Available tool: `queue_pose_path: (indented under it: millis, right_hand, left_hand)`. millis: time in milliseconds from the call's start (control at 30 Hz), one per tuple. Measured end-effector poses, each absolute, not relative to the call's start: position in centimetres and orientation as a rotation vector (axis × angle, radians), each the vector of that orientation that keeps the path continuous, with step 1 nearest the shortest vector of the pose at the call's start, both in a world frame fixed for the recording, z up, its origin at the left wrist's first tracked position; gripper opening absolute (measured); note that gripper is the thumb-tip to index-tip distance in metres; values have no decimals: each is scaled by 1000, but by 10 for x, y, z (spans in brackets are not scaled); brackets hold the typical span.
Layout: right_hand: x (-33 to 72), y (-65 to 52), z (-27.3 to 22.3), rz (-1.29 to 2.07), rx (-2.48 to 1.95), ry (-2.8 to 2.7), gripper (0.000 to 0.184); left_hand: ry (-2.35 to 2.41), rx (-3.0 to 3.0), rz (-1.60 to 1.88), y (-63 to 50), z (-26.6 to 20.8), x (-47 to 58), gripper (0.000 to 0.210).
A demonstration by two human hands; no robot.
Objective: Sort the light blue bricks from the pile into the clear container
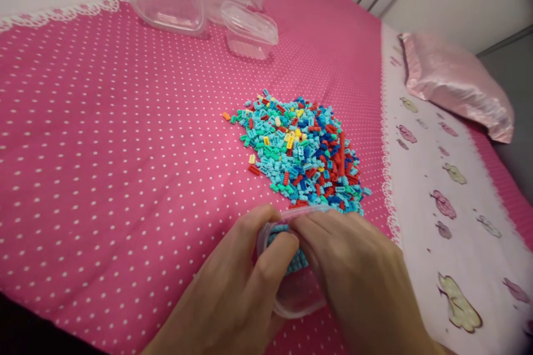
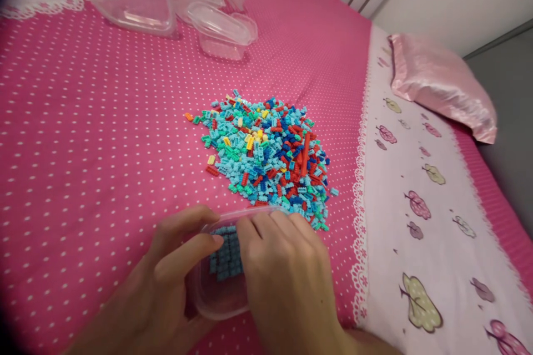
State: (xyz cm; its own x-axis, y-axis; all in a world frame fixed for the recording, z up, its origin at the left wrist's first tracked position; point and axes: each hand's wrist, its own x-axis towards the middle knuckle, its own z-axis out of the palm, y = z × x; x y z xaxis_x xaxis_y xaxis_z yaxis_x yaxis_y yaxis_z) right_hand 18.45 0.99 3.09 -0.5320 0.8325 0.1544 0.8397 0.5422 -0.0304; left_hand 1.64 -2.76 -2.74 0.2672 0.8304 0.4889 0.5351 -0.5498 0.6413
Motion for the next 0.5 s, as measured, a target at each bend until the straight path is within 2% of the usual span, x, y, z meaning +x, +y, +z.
queue_pose_path:
  millis: [333,500]
  right_hand:
    - [184,12,35,-95,-1445,-2645,18]
    - [183,13,34,-71,-1409,-2659,20]
  left_hand:
    - [1343,2311,1114,-27,-22,16,33]
    - [1389,2330,1047,-29,-22,16,41]
